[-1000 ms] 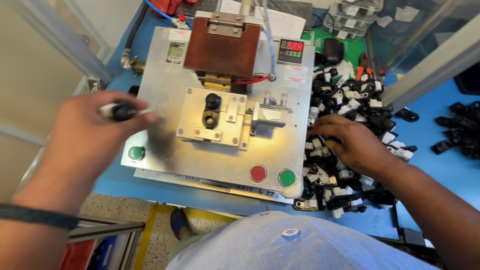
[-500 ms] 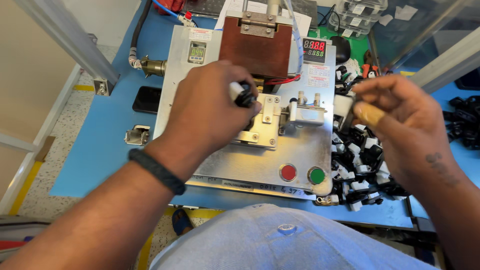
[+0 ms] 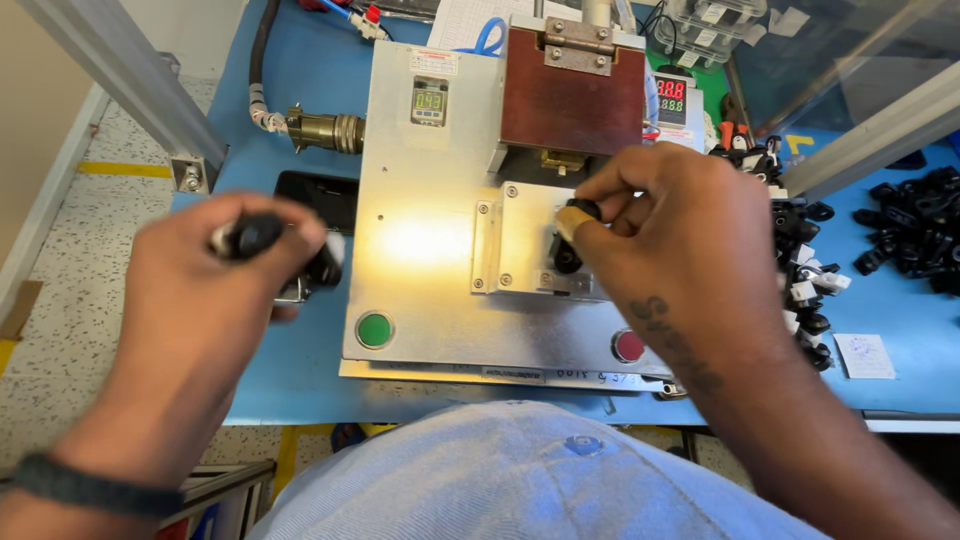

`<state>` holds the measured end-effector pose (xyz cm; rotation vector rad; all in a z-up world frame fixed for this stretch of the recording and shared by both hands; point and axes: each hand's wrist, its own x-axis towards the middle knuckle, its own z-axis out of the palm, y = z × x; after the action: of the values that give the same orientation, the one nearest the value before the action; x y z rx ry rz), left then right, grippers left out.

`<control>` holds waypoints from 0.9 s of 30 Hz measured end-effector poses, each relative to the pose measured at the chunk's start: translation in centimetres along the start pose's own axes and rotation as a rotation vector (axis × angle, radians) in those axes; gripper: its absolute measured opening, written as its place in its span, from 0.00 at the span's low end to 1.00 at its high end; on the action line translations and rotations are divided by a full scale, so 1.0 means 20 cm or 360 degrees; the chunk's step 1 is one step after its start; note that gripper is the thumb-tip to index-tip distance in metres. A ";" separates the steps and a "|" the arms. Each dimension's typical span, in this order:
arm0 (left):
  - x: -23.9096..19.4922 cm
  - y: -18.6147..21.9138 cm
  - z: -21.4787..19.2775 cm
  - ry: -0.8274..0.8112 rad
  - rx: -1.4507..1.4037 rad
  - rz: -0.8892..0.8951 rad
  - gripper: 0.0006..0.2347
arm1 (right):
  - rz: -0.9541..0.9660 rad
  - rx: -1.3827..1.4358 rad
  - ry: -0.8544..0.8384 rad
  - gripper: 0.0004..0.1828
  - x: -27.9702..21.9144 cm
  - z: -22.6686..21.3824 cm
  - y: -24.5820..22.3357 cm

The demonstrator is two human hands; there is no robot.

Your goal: The person repeatedly places small black and white plastic components into a press machine, activates the press with a green button, and removes the processed parts. The cycle is repeated continuously throughout the clip.

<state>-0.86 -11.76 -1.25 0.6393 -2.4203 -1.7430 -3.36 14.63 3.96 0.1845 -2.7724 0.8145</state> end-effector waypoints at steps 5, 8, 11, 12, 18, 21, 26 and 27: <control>0.00 -0.15 0.00 -0.0157 0.0044 -0.0331 0.05 | -0.0208 -0.0082 -0.0008 0.08 0.05 0.00 0.00; 0.03 -0.19 0.02 -0.0285 0.0098 -0.0374 0.06 | -0.0248 -0.0001 -0.0088 0.06 0.09 0.00 -0.01; 0.05 -0.19 0.04 -0.0408 0.0259 -0.0378 0.09 | -0.0245 0.0069 -0.0067 0.06 0.10 0.02 0.02; 0.06 -0.19 0.04 -0.0447 0.0341 -0.0380 0.10 | -0.0231 0.0108 -0.0041 0.07 0.08 0.03 0.04; 0.06 -0.13 0.05 -0.0493 0.0813 -0.0252 0.15 | -0.0463 0.0167 0.0111 0.15 -0.06 0.06 0.23; 0.05 -0.12 0.05 -0.0504 0.0947 -0.0296 0.17 | -0.0564 0.0059 0.0185 0.17 -0.25 0.03 0.35; 0.05 -0.12 0.06 -0.0563 0.0783 -0.0445 0.18 | -0.0612 -0.0058 0.0091 0.20 -0.57 0.16 0.59; 0.05 -0.11 0.06 -0.0571 0.0782 -0.0437 0.18 | -0.0739 -0.0164 0.0099 0.19 -0.60 0.18 0.64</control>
<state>-1.51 -11.62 -3.93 0.7927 -3.1945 -1.4419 5.04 23.91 -8.81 0.7347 -2.5471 0.5445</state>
